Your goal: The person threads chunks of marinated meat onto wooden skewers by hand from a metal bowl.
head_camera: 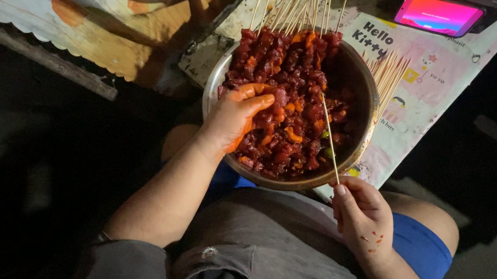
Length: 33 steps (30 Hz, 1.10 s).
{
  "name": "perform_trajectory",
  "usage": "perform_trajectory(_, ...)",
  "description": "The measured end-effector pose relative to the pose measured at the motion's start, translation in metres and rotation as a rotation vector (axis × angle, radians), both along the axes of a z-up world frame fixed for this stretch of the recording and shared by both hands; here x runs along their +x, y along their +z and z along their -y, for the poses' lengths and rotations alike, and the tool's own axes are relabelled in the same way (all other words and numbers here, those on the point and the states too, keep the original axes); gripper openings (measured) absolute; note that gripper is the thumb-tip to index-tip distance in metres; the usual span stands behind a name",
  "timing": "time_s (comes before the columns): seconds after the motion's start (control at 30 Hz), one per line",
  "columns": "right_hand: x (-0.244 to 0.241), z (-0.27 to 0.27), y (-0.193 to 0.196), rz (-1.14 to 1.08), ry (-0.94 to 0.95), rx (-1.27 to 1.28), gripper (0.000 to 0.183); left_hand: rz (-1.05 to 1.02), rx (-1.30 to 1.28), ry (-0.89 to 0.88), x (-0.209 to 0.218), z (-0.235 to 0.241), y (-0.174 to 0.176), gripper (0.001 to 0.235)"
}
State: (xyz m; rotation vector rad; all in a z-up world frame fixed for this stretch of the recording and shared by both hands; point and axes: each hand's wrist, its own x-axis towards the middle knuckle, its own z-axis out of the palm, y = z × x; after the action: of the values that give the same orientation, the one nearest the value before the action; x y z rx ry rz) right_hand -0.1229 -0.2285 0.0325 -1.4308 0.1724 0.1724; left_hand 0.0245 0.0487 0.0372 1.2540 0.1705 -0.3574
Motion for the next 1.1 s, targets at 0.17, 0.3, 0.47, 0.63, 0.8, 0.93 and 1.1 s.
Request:
perform_trajectory(0.17, -0.002, 0.003, 0.001, 0.007, -0.015, -0.009, 0.023, 0.076, -0.124, -0.055, 0.000, 0.006, 0.008, 0.032)
perform_trajectory(0.3, -0.001, 0.006, 0.001, -0.027, -0.011, 0.015, 0.023, 0.141, -0.100, -0.082, 0.001, 0.010, 0.010, 0.040)
perform_trajectory(0.47, -0.001, 0.004, 0.000, 0.014, -0.024, 0.000, 0.022, 0.153, -0.107, -0.170, -0.002, 0.002, 0.013, 0.032)
perform_trajectory(0.63, 0.001, 0.002, 0.002, 0.009, -0.027, -0.016, 0.022, 0.354, -0.088, -0.212, -0.006, -0.001, 0.029, 0.039)
perform_trajectory(0.8, 0.000, 0.002, 0.002, 0.012, -0.031, 0.033, 0.022, 0.611, 0.429, -0.020, -0.012, 0.010, 0.053, 0.027)
perform_trajectory(0.93, -0.001, 0.002, 0.003, 0.003, -0.024, 0.004, 0.021, 1.077, 1.036, 0.071, -0.013, 0.002, 0.066, 0.020)
perform_trajectory(1.1, -0.004, 0.003, 0.004, -0.023, -0.030, -0.003, 0.020, 0.901, 1.128, -0.092, -0.014, -0.004, 0.055, 0.031)
